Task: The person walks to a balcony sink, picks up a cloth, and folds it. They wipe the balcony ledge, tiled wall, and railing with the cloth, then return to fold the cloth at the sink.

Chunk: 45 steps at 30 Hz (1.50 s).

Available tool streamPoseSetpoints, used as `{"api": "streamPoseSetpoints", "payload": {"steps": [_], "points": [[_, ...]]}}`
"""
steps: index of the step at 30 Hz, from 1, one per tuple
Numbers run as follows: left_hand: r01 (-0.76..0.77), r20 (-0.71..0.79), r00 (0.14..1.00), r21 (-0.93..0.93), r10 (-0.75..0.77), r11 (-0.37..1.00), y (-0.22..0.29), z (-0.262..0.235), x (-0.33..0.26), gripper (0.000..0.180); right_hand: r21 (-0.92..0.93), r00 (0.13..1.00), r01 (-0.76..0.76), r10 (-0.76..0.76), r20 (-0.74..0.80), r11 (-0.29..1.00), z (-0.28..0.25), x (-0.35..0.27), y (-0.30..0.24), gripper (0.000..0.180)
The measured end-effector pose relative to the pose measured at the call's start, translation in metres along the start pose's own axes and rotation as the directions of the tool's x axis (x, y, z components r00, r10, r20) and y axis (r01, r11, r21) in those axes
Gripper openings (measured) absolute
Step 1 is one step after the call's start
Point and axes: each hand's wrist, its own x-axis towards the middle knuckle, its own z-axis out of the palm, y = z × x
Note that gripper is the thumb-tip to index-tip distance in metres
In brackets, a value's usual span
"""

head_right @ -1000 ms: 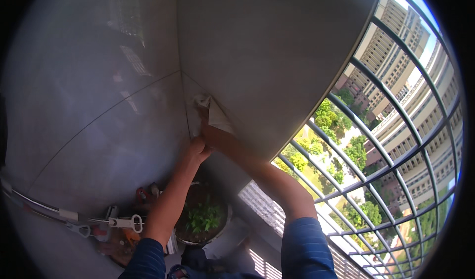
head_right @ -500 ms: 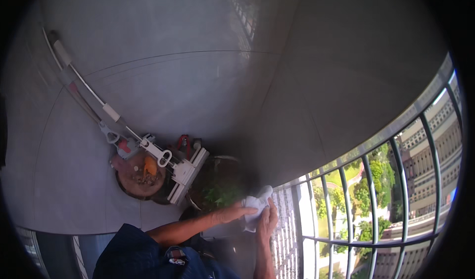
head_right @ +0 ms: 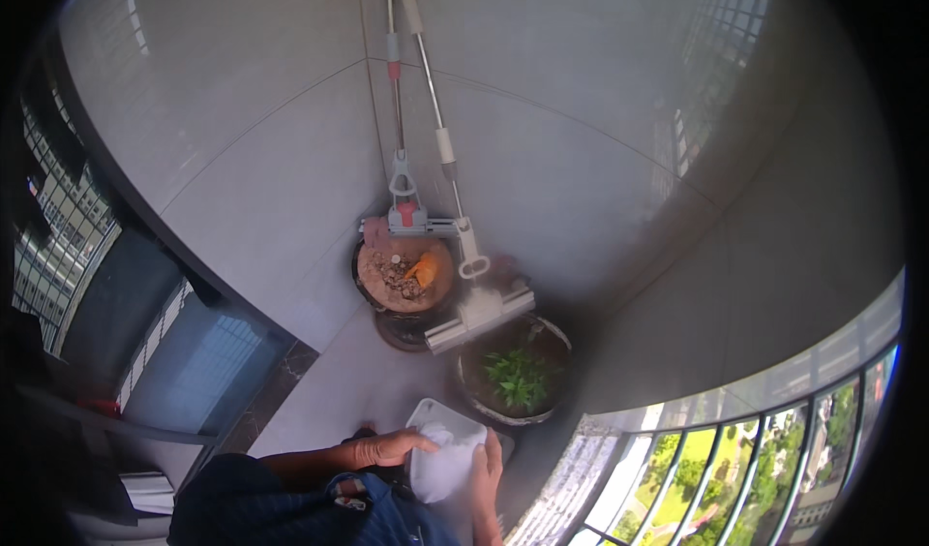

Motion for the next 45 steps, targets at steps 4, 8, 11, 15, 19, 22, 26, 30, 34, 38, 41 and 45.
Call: {"api": "streamPoseSetpoints", "payload": {"steps": [4, 8, 11, 15, 19, 22, 26, 30, 34, 38, 41, 45], "points": [[-0.244, -0.015, 0.969, 0.051, 0.245, 0.968, -0.047, -0.041, -0.009, 0.036, 0.178, 0.938, -0.286, 0.238, 0.251, 0.941, 0.016, -0.017, -0.027, 0.056], [-0.201, -0.155, 0.971, -0.126, 0.181, 0.971, 0.006, -0.025, -0.081, 0.036, 0.077, 0.841, -0.497, 0.458, 0.286, 0.864, 0.032, -0.019, -0.001, 0.052], [-0.16, -0.183, 0.976, -0.243, 0.116, 0.957, -0.001, -0.051, -0.118, 0.038, 0.08, 0.787, -0.565, 0.507, 0.352, 0.821, 0.057, -0.022, 0.013, 0.046], [-0.208, -0.463, 0.852, 0.131, 0.245, 0.969, -0.005, -0.074, -0.164, 0.04, 0.059, 0.763, -0.564, 0.492, 0.419, 0.824, 0.098, -0.026, 0.019, 0.046], [-0.068, -0.638, 0.636, 0.514, 0.434, 0.855, -0.075, -0.128, -0.176, 0.041, -0.123, 0.602, -0.648, 0.604, 0.522, 0.751, 0.134, -0.023, 0.034, 0.045], [-0.156, -0.731, 0.492, 0.459, 0.472, 0.874, -0.065, -0.102, -0.206, 0.031, -0.279, 0.497, -0.606, 0.628, 0.599, 0.745, 0.147, -0.015, 0.047, 0.046], [-0.336, -0.816, 0.35, 0.35, 0.461, 0.875, -0.097, -0.08, -0.224, 0.027, -0.46, 0.326, -0.424, 0.605, 0.726, 0.78, 0.169, -0.004, 0.058, 0.044], [-0.184, -0.926, 0.132, 0.328, 0.354, 0.926, -0.165, -0.068, -0.213, 0.03, -0.59, 0.21, -0.169, 0.614, 0.761, 0.79, 0.175, 0.001, 0.07, 0.035], [-0.15, -0.979, -0.08, 0.198, 0.187, 0.969, -0.234, -0.043, -0.199, 0.034, -0.632, 0.165, 0.011, 0.621, 0.766, 0.775, 0.155, -0.002, 0.096, 0.031], [0.014, -0.916, -0.34, 0.22, 0.212, 0.975, -0.316, -0.063, -0.159, 0.039, -0.696, 0.189, -0.015, 0.685, 0.703, 0.718, 0.141, -0.025, 0.113, 0.035], [0.329, -0.672, -0.479, 0.458, 0.564, 0.825, -0.34, -0.077, -0.146, 0.043, -0.744, 0.195, 0.13, 0.719, 0.667, 0.656, 0.161, -0.037, 0.116, 0.038], [0.065, -0.992, 0.086, 0.099, 0.093, 0.993, -0.217, 0.025, -0.249, 0.042, -0.62, 0.088, 0.352, 0.634, 0.768, 0.701, 0.202, -0.068, 0.115, 0.035]]}}
